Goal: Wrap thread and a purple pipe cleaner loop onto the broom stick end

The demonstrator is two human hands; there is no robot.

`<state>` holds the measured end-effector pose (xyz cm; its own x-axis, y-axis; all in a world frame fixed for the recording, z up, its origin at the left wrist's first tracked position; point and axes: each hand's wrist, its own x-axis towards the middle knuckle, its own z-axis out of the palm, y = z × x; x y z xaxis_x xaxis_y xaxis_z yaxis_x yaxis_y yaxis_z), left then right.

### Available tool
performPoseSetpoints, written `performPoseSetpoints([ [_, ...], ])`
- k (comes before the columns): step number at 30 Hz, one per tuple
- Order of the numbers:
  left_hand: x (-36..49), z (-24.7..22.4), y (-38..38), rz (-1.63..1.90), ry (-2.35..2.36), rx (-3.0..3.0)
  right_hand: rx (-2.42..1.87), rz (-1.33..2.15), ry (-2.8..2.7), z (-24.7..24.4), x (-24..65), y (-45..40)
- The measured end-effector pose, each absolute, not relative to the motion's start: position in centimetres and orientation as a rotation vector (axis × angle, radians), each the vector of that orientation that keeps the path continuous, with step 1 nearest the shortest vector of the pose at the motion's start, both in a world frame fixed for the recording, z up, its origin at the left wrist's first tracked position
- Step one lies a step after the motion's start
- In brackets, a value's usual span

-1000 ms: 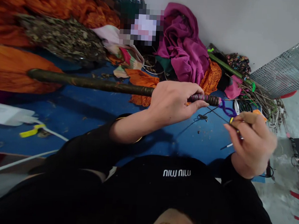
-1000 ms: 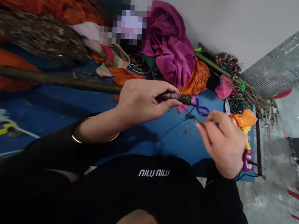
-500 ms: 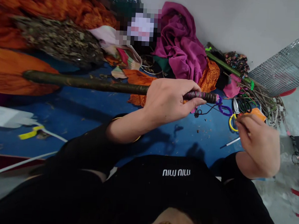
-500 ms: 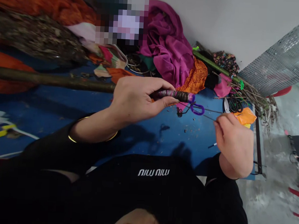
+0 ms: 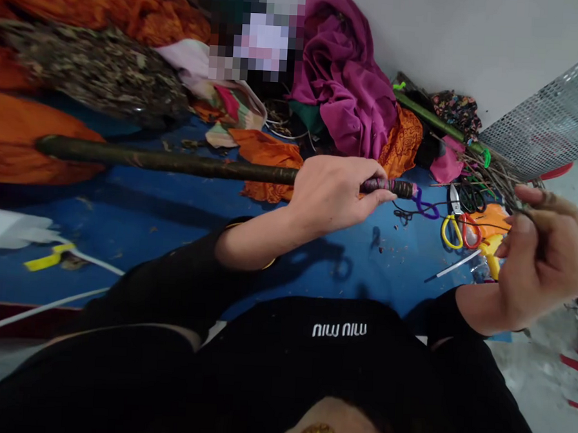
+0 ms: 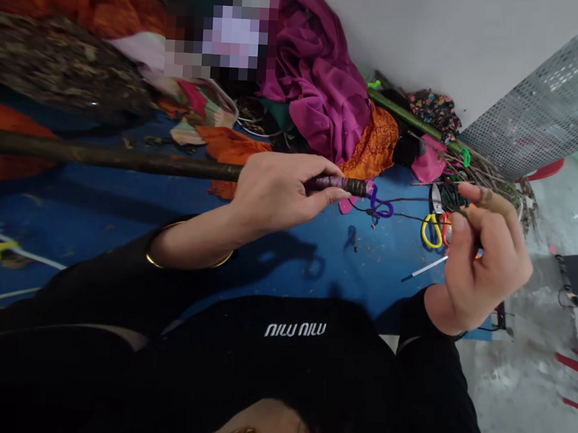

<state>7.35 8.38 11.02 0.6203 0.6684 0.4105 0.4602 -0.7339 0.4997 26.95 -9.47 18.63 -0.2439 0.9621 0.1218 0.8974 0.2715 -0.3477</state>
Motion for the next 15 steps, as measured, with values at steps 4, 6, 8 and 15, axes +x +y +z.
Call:
performPoseSetpoints([
  [4, 6.7, 11.7, 8.4, 0.915, 0.899, 2.493, -1.723, 0.303, -2.213, 18.0, 27.5, -7.9],
  [6, 6.4, 12.2, 8.3, 0.902, 0.897, 2.497, -1.727, 0.33, -2.223, 18.0, 28.5, -7.5],
  [8, 6.2, 12.5, 8.1, 0.885, 0.902, 2.505, -1.837, 0.302, -2.226, 17.5, 29.8, -6.8],
  [15, 6.1, 12.7, 8.1, 0.917, 0.875, 2.534, -2.213, -0.181, -1.93, 16.6, 32.1, -5.3],
])
